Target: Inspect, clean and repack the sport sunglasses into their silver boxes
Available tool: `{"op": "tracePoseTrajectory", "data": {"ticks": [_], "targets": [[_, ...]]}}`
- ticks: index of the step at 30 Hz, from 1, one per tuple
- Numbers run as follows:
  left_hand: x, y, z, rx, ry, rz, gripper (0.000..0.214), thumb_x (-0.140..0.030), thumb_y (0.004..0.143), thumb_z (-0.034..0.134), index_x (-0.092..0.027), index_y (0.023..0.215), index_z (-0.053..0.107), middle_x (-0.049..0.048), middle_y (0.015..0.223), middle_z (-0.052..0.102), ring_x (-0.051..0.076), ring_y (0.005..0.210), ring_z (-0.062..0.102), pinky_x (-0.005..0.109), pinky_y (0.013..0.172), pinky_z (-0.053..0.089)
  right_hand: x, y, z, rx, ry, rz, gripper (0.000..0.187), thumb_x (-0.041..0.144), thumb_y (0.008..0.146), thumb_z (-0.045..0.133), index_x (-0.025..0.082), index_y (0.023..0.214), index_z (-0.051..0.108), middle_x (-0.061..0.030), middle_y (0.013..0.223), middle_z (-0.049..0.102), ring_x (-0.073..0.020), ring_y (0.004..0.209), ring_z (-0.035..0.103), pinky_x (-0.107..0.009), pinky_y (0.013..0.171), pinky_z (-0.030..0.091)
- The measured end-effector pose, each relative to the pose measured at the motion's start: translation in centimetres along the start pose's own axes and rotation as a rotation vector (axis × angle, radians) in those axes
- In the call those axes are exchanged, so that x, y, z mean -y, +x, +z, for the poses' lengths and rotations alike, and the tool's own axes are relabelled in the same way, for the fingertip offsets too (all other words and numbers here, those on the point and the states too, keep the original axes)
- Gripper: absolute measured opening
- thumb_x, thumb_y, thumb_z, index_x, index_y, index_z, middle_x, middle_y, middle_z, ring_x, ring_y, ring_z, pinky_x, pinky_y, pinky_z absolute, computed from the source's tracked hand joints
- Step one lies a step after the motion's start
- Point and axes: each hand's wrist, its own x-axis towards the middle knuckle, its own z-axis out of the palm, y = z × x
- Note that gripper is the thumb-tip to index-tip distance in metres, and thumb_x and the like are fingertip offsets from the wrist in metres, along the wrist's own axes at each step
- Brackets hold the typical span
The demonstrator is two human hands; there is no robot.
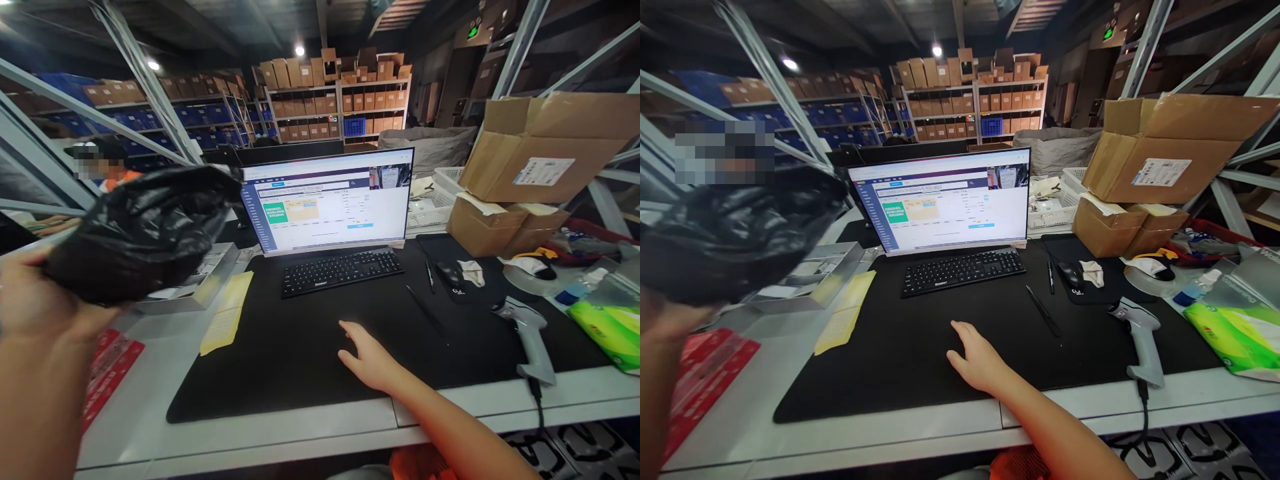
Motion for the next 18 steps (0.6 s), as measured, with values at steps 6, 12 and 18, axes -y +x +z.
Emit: {"op": "tracePoseTrajectory", "data": {"ticks": [6,12,18], "targets": [[7.3,-13.5,5.7,0.277,-0.353,-0.762,0.038,-0.057,0.076,0.055,-0.021,0.082,0.068,0.0054,0.074,0.075,0.034,0.095,0.072,0.056,0.081,0.059,-1.8,1.6,-0.7,-0.199,0.26,-0.002,0.09,0.059,0.094,0.053,0.02,0.165,0.013,-0.0198,0.167,0.028,-0.0293,0.148,0.041,-0.054,0.122,0.033],[7.9,-23.1,11.6,0.505,-0.519,-1.466,0.04,-0.057,0.083,0.052,-0.022,0.089,0.071,0.0063,0.081,0.076,0.03,0.078,0.074,0.046,0.066,0.061,-1.6,1.9,-2.8,-0.378,0.351,0.13,0.08,0.069,0.098,0.033,0.024,0.163,0.023,-0.0125,0.165,0.036,-0.0251,0.152,0.036,-0.049,0.124,0.031],[11.7,-22.4,11.9,0.425,-0.343,-1.027,0.041,-0.05,0.077,0.071,-0.018,0.102,0.072,0.0089,0.108,0.077,0.026,0.103,0.072,0.039,0.095,0.056,-1.0,-0.5,-3.0,-0.298,0.219,0.211,0.071,0.055,0.094,0.055,0.022,0.155,0.039,-0.0133,0.152,0.053,-0.0269,0.14,0.05,-0.05,0.122,0.034]]}}
